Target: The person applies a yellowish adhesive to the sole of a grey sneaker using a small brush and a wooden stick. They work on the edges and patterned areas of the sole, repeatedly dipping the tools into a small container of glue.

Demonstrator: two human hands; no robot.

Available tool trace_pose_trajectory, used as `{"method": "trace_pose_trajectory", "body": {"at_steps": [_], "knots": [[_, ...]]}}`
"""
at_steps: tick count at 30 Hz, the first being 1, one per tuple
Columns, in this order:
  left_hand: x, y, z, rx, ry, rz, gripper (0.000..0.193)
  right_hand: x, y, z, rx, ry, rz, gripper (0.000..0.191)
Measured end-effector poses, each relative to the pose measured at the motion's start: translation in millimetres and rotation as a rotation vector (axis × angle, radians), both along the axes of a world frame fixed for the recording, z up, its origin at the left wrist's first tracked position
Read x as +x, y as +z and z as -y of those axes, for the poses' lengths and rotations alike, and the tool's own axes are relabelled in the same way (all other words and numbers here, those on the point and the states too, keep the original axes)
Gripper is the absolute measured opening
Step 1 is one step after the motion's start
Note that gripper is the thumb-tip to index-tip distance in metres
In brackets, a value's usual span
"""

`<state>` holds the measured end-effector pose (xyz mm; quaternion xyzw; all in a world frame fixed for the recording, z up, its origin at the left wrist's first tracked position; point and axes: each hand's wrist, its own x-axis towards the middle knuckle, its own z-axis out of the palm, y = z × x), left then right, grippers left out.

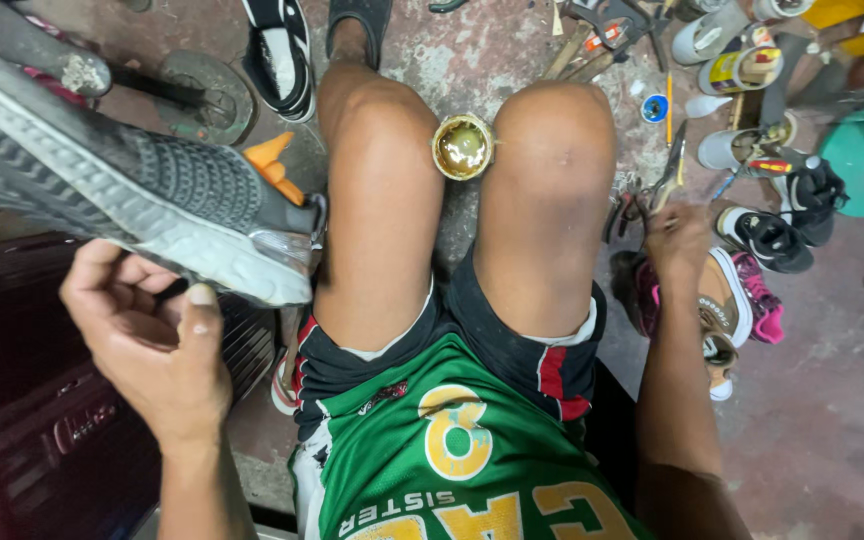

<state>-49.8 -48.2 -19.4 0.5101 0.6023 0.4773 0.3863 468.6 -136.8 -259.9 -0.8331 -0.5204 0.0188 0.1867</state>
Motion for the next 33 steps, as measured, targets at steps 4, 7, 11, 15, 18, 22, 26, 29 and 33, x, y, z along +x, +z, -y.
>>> {"method": "trace_pose_trajectory", "body": {"at_steps": [4, 7, 11, 15, 18, 22, 26, 29, 33], "knots": [[0.1, -21.4, 3.3, -0.043, -0.048, 0.134, 0.057, -14.4, 87.5, -15.8, 0.490, -0.118, -0.793, 0.013], [-3.1, -33.2, 4.5, -0.065, -0.050, 0.244, 0.057, -59.2, 162.0, -26.9, 0.668, 0.030, -0.929, 0.008], [-4.9, -38.3, 5.3, -0.030, -0.045, 0.218, 0.057, -123.1, 232.0, -59.0, 0.745, 0.321, -0.925, 0.010], [4.7, -35.3, 7.1, -0.028, -0.001, 0.264, 0.057, -155.7, 268.3, -92.1, 0.494, 0.508, -0.632, 0.006], [14.1, -33.5, 5.6, 0.034, -0.005, 0.275, 0.056, -165.4, 276.8, -119.4, 0.357, 0.706, -0.177, 0.009], [16.2, -33.4, 8.5, 0.028, 0.021, 0.148, 0.060, -187.9, 272.3, -139.7, 0.213, 0.788, -0.040, 0.011], [10.8, -38.0, 8.5, 0.011, 0.006, 0.077, 0.065, -208.6, 258.2, -151.7, 0.142, 0.787, 0.079, 0.014], [9.7, -38.2, 11.4, -0.012, 0.042, 0.037, 0.066, -210.4, 249.8, -153.2, 0.039, 0.754, -0.041, 0.018], [9.5, -37.5, 10.8, 0.001, 0.025, -0.003, 0.068, -205.1, 236.8, -154.5, 0.074, 0.700, -0.113, 0.014]]}}
